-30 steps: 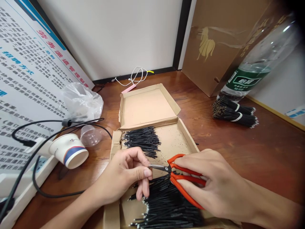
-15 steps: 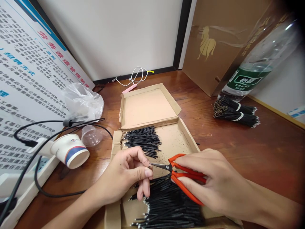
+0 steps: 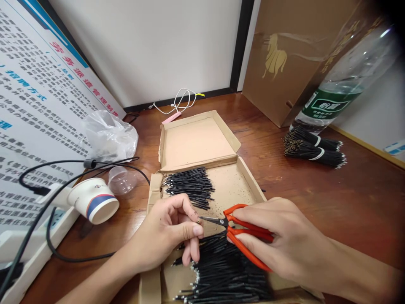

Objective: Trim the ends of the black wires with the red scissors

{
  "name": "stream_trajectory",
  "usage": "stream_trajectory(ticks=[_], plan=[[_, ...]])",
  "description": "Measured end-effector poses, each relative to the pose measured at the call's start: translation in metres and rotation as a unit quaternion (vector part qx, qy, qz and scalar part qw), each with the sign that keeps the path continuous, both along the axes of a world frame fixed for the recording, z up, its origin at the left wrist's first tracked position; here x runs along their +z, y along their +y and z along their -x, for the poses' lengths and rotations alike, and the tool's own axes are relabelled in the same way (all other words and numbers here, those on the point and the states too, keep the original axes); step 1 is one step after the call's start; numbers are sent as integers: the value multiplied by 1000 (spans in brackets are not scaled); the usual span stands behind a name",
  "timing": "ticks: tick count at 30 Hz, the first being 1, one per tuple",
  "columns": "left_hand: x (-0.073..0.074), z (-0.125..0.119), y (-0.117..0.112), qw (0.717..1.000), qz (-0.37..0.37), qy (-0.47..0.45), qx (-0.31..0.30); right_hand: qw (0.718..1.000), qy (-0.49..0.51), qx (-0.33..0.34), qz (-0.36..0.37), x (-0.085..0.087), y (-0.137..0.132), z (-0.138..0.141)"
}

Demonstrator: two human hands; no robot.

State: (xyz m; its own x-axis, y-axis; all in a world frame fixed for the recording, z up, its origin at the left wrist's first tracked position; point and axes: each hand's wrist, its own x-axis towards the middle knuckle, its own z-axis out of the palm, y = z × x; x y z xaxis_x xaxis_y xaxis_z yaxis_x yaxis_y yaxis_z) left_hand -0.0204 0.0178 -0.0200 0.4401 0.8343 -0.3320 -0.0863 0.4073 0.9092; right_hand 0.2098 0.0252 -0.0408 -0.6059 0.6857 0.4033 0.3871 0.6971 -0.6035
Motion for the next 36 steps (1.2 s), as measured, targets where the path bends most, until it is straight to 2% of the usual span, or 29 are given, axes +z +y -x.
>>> stream_trajectory(ticks=[7, 15, 20, 36], plan=[[1, -1, 0, 1000, 8, 4, 3, 1000, -11, 7, 18, 5, 0, 2], [3, -1, 0, 1000, 3, 11, 4, 1000, -4, 21, 9, 3, 1, -1], [1, 1, 0, 1000, -3, 12, -2, 1000, -9, 12, 2, 2, 0, -1], [4, -1, 0, 999, 3, 46, 11, 999, -22, -2, 44, 3, -3, 1]])
